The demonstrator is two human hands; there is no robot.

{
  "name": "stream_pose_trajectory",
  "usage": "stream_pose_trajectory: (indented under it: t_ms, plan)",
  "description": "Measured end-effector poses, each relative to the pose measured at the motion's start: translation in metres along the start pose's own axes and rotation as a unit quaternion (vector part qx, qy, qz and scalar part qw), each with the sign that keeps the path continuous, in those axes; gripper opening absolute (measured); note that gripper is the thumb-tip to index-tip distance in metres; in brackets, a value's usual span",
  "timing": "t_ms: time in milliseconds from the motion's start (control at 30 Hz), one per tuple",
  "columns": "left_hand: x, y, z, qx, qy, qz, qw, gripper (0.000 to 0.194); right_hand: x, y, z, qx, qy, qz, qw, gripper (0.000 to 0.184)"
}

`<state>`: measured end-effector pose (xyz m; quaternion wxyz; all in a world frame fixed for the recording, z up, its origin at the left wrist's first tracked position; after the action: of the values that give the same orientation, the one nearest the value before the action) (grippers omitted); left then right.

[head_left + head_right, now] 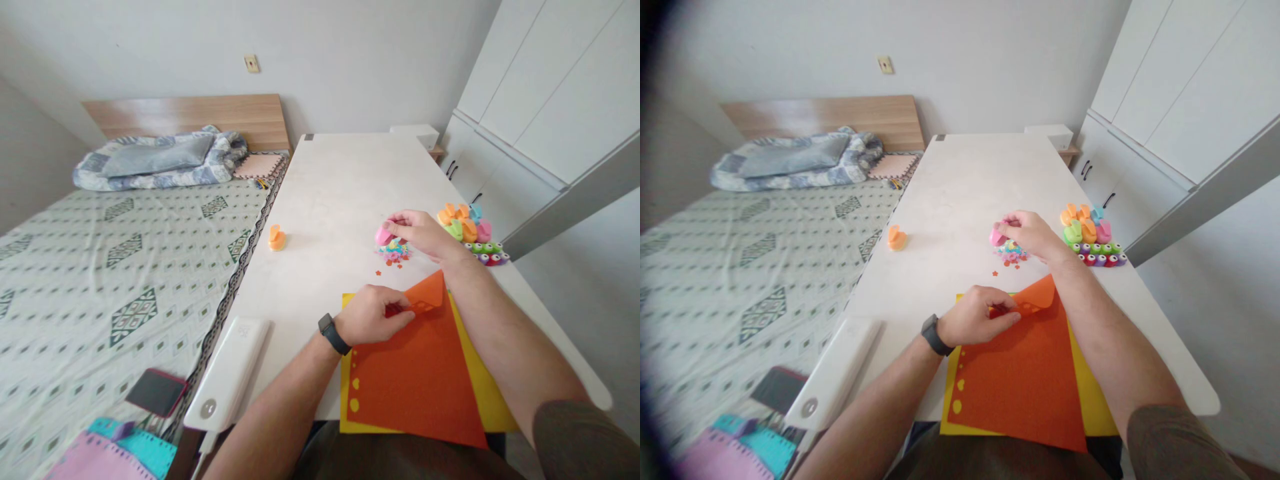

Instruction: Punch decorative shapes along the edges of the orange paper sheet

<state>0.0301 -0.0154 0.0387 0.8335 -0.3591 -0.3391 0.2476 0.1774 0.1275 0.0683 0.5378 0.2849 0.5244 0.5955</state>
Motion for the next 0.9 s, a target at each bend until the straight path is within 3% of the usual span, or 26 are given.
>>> stream_pose_trajectory:
  t_ms: [167,367,633,900]
  plan:
    - [0.000,0.003,0.001,0.012,-0.010,0.018,1.000,0.019,0.002,-0.006,-0.006,0.005,0.032,-0.013,0.999,0.038]
    - [0.001,0.006,0.003,0.008,-0.045,0.043,0.998,0.021,0.005,-0.008,-0.009,0.099,0.080,-0.044,0.991,0.040]
    - [0.001,0.015,0.004,-0.007,-0.098,0.071,0.993,0.024,0.008,-0.012,-0.003,0.261,0.121,-0.125,0.950,0.030]
    - [0.000,0.015,0.004,0.001,-0.098,0.066,0.993,0.025,0.008,-0.008,0.001,0.323,0.169,-0.171,0.915,0.026]
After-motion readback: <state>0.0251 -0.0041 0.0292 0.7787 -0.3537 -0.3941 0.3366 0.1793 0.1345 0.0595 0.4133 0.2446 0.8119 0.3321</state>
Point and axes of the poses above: each hand's wrist, its own x-axis towards the middle knuckle, its own z-axis out of the back of the hand, y = z × x, the point moved 3 cm from there along x, towards the middle knuckle, and after that the axes turned 13 degrees about -z, right-handed, at the moved point
